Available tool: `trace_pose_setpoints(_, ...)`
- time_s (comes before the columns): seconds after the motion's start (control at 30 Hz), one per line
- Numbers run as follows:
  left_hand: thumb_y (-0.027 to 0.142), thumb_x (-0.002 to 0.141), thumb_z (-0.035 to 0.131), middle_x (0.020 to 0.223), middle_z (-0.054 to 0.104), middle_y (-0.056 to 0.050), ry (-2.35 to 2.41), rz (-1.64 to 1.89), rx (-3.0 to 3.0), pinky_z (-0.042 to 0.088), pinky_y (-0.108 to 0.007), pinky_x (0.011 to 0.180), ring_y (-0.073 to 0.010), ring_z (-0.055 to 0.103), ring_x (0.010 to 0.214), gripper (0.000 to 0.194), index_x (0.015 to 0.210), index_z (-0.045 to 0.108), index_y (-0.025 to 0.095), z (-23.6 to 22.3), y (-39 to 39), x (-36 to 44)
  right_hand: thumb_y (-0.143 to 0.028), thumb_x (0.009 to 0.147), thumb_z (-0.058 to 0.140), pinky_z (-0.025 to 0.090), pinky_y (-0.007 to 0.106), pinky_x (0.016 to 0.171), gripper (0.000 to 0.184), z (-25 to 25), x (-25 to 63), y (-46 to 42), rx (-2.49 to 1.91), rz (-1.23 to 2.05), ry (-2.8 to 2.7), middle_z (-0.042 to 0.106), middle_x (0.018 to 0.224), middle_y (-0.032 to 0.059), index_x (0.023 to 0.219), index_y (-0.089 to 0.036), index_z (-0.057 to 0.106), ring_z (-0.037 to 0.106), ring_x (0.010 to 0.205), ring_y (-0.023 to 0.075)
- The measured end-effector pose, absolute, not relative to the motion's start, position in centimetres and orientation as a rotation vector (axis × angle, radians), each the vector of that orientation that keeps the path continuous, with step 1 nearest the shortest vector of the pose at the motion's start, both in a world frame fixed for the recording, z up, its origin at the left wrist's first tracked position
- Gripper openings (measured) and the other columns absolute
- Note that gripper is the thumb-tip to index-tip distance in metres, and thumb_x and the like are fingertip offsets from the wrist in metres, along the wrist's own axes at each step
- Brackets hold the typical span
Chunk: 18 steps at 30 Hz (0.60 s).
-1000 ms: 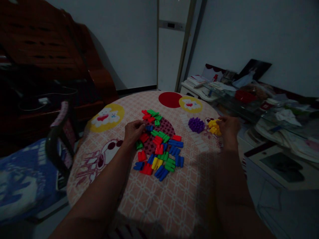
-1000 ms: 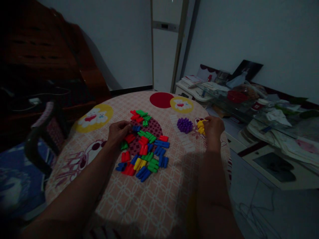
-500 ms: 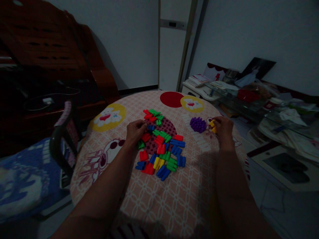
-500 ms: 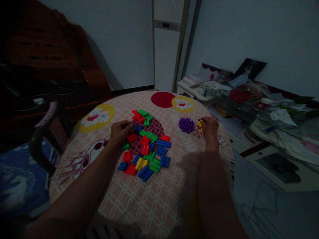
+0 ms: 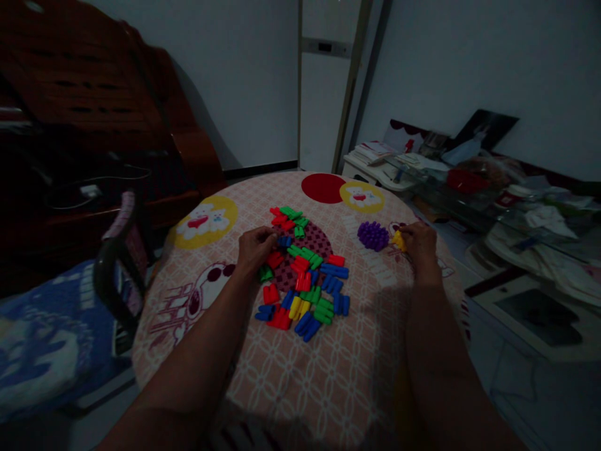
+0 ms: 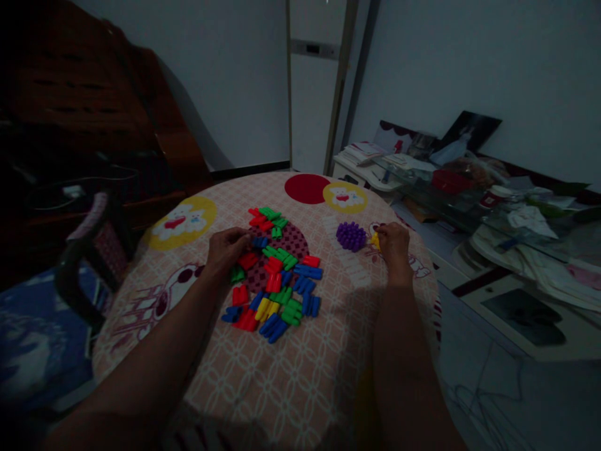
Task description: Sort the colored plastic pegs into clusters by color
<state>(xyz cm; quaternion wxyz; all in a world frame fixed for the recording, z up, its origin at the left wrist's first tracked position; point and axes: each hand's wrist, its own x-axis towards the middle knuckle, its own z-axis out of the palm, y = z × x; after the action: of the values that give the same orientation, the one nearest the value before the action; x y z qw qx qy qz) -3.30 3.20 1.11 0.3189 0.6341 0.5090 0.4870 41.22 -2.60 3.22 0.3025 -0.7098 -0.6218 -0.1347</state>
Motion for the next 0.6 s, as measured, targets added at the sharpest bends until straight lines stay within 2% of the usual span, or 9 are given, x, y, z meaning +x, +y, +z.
trace_pose_setpoints(0.23,0.037,0.075,0.063,0.065,0.070,-0.002,1.347,1.275,1.658,0.050,-0.025,0.059,-0.0171,0.064,0.062,0.024,0.083,0.075,0.017,1.0,3.3,-3.3,-0.019,0.080,0.059,0.044,0.046,0.097,0.024,2.6,40.3,-3.0,-1.939,-0.424,-1.710,0.073,0.104,0.0150,0.091,-0.016,0.080,0.061,0.102,0.0291)
trace_pose_setpoints(0.33,0.037,0.075,0.063,0.065,0.069,-0.002,1.343,1.276,1.648,0.049,-0.025,0.059,-0.0169,0.064,0.061,0.024,0.082,0.074,0.017,1.1,3.2,-3.3,-0.019,0.080,0.059,0.043,0.047,0.100,0.023,3.3,40.1,-3.3,-1.972,-0.368,-1.701,0.072,0.106,0.0157,0.090,-0.015,0.080,0.061,0.104,0.0294)
trace_pose_setpoints(0.47,0.036,0.074,0.062,0.066,0.070,-0.002,1.348,1.274,1.655,0.049,-0.024,0.060,-0.0168,0.064,0.062,0.023,0.082,0.074,0.017,1.3,3.0,-3.3,-0.023,0.080,0.062,0.044,0.047,0.100,0.021,5.9,38.7,-3.2,-1.850,-0.328,-1.611,0.073,0.104,0.0134,0.092,-0.018,0.079,0.064,0.103,0.0295)
trace_pose_setpoints(0.6,0.034,0.074,0.060,0.068,0.071,-0.002,1.361,1.280,1.660,0.050,-0.025,0.060,-0.0167,0.065,0.062,0.025,0.084,0.076,0.016,1.3,3.1,-3.2,-0.023,0.082,0.061,0.049,0.042,0.091,0.023,9.3,33.4,-3.4,-1.650,-0.135,-1.702,0.075,0.101,0.0116,0.096,-0.019,0.079,0.067,0.098,0.0285)
